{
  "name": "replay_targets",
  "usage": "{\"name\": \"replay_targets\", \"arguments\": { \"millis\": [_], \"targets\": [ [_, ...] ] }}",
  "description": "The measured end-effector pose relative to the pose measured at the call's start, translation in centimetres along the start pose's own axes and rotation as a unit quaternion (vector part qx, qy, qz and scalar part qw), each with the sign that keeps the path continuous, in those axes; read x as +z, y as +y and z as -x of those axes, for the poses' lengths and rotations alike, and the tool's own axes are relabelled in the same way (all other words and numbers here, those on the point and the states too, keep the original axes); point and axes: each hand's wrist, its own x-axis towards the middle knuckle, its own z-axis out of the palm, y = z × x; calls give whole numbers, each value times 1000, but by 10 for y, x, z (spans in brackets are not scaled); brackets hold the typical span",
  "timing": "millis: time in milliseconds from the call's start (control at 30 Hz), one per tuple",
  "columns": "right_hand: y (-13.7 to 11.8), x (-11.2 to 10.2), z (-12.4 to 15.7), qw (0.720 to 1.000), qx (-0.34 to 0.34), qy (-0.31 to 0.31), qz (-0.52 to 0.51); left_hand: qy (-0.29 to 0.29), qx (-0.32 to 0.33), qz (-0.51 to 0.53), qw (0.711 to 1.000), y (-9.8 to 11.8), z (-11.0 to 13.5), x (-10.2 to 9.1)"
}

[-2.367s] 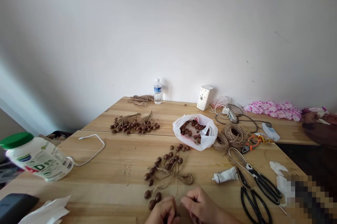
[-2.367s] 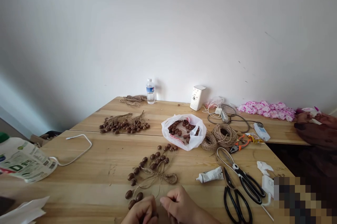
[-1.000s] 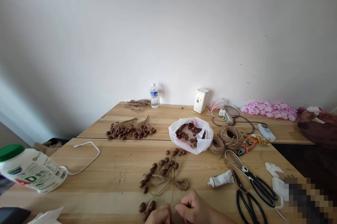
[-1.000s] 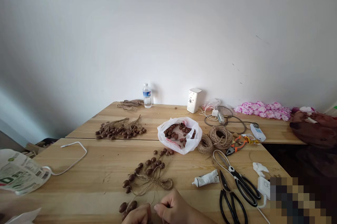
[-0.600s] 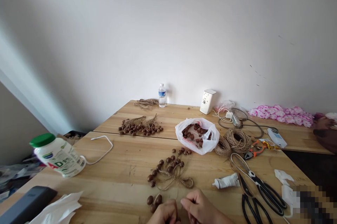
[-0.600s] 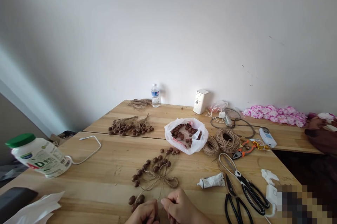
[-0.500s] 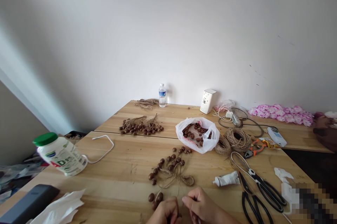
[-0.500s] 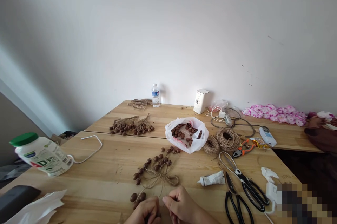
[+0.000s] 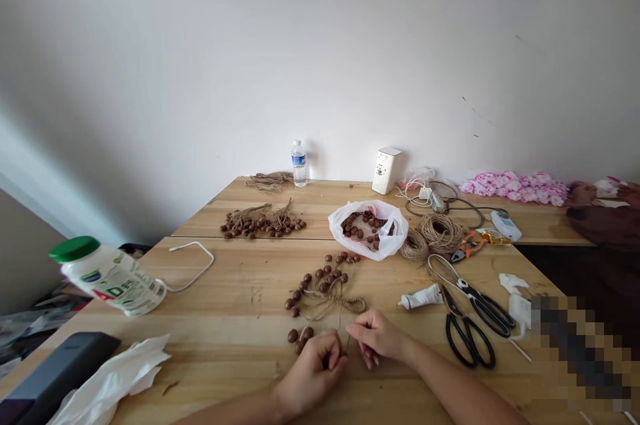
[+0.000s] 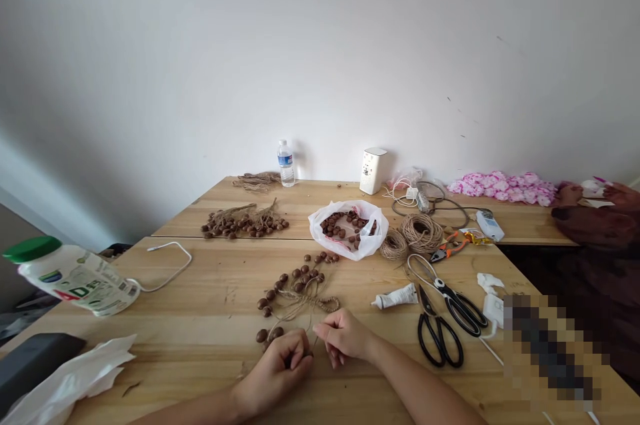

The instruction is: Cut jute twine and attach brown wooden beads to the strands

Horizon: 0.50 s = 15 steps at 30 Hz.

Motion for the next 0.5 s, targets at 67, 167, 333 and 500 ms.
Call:
{"name": "replay_targets", "arguments": {
  "millis": [67, 167, 333, 500],
  "targets": [
    [1, -1, -1, 1000, -3, -3, -4, 9, 2, 5, 1000, -2, 0, 1],
    [3, -1, -2, 1000, -11, -3, -4, 19, 0, 10, 1000, -3, -2, 3],
    [1, 1, -1, 1000, -19, -1, 11, 38, -23, 11, 999, 1, -5, 4],
    [-1, 2, -1, 1000, -15, 0, 20, 39, -25, 1, 999, 3, -5, 5]
  ]
}}
